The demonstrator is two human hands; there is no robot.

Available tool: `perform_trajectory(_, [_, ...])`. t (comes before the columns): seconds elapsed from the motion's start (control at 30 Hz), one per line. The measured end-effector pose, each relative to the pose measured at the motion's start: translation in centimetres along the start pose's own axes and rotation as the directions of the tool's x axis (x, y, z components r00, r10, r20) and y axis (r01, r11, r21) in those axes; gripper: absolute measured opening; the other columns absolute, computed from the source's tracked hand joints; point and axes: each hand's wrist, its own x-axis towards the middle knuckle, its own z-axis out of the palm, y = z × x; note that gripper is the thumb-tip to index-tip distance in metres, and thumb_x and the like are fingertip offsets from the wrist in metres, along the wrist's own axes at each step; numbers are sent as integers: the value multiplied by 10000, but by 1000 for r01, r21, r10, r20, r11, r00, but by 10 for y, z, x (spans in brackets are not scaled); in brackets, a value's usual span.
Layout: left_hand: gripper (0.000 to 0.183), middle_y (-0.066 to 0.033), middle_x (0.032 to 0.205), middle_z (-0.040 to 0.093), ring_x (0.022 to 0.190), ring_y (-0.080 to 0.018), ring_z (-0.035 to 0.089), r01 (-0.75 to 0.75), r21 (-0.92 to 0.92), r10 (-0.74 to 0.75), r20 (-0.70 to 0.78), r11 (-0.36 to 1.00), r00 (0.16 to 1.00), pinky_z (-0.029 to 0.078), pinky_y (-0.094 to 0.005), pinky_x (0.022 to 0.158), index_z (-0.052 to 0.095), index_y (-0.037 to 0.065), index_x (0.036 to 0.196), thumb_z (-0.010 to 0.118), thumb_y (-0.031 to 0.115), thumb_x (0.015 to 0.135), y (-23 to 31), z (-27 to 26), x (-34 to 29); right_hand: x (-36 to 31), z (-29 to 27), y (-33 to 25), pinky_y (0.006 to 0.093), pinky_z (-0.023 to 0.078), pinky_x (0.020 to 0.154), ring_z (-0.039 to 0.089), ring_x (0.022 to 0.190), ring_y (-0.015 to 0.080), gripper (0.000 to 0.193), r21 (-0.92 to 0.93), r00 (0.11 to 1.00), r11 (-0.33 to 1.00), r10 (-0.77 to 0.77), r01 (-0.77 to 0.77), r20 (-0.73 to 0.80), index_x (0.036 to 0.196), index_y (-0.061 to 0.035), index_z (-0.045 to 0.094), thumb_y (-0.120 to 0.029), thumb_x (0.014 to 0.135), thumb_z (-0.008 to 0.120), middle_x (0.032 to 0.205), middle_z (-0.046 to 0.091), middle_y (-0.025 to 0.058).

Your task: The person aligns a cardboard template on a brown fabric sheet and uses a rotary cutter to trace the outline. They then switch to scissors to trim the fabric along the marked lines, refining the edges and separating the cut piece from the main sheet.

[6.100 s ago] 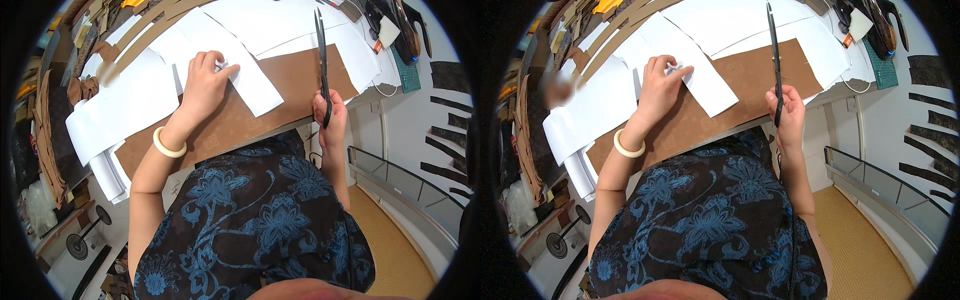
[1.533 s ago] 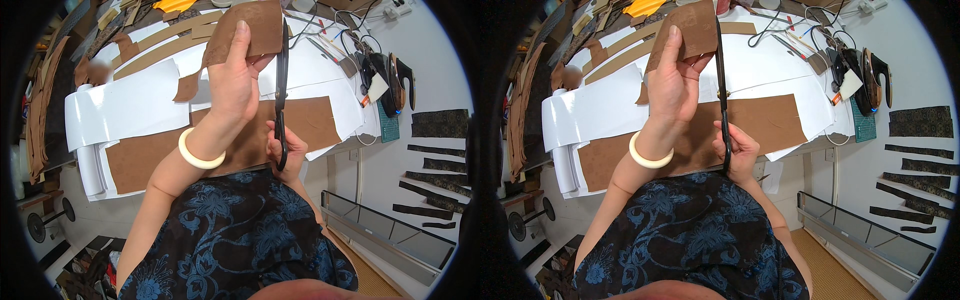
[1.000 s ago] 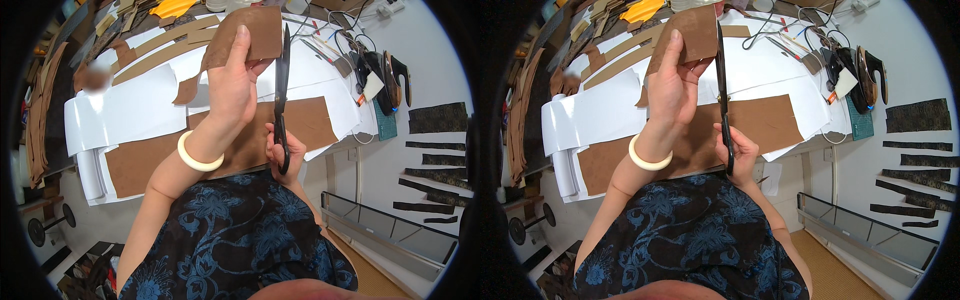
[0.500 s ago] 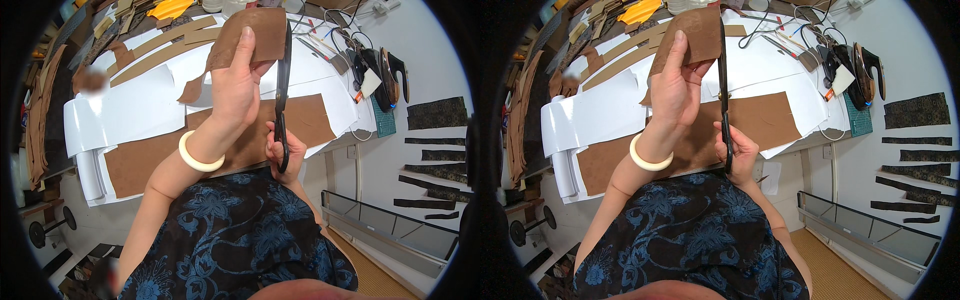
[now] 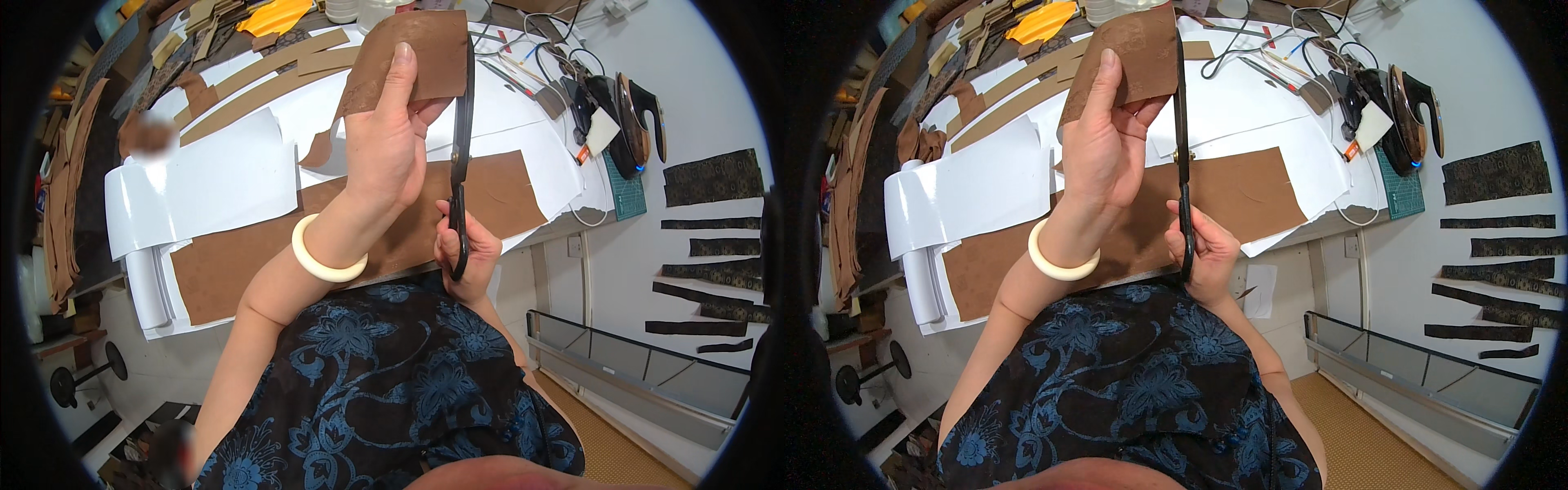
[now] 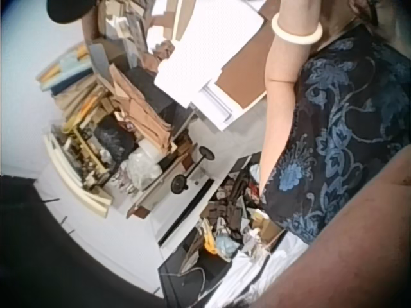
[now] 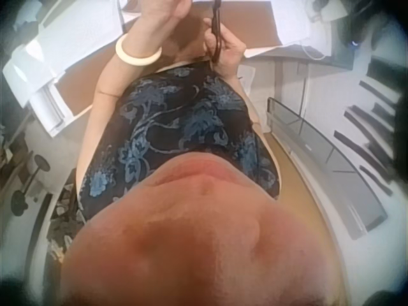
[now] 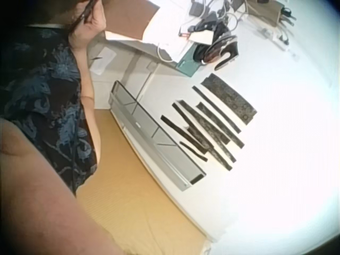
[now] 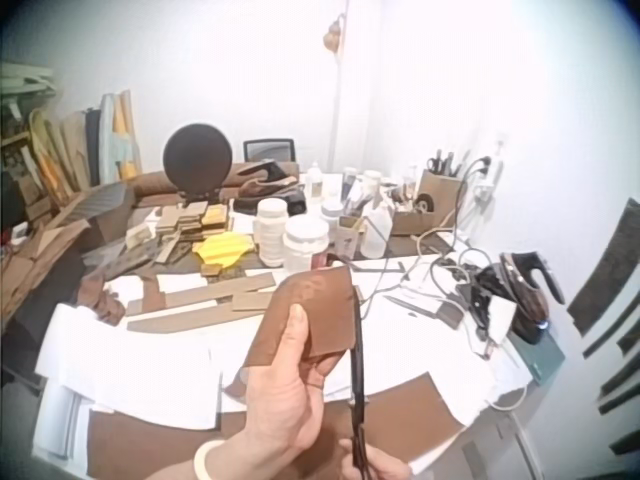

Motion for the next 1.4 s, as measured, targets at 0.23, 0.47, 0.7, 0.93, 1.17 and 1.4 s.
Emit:
perform_trajectory(0.23, [423,-120,1314,685,1204,-227,673,57,22,-57,-1,998,998,564,-408,1056,581,-5,1379,654,273,1069,0,2,-7,-5,-3,-5,174,353,528,479,613,11,411,40,1000,999,10,-9,-13,1365,120,609,53,966,682,863,596,-3])
perform_trajectory(0.47, [339,-72,1275,722,1159,-177,695,87,55,-92,103,995,990,564,-379,1024,639,46,1351,650,240,1073,-17,7,-28,-9,-8,-21,189,323,502,447,584,23,441,139,998,990,15,-5,-67,1382,138,580,-17,985,692,849,572,6])
perform_trajectory(0.7, [325,-57,1238,738,1129,-165,699,175,41,-179,177,984,968,561,-359,975,668,55,1314,664,266,1067,-33,20,-38,-27,-18,-23,189,322,500,430,586,16,453,164,988,984,-39,64,-151,1394,128,576,-49,1003,718,843,559,-7])
perform_trajectory(0.93, [322,-51,1181,750,1090,-158,700,286,94,-299,191,954,935,555,-343,946,693,40,1271,687,277,1054,-48,47,-54,-52,-26,-33,184,335,501,439,589,15,460,82,948,987,-105,135,-300,1391,134,574,-71,1008,726,838,558,-15])
perform_trajectory(1.17, [292,-63,1175,756,1054,-148,711,83,284,-171,302,955,938,549,-295,943,736,-8,1211,758,178,986,-29,43,-27,-51,-63,-22,178,329,524,411,570,31,450,-84,721,827,-530,556,-447,1351,167,547,-188,1076,582,778,520,-17])
perform_trajectory(1.4, [334,-58,1151,761,1035,-132,699,-274,762,-140,429,586,893,532,-278,923,745,-11,1220,787,178,948,24,-65,89,-46,-124,-36,191,449,622,550,717,36,297,-284,662,893,-449,349,-600,1221,84,620,-15,965,731,875,639,-9])
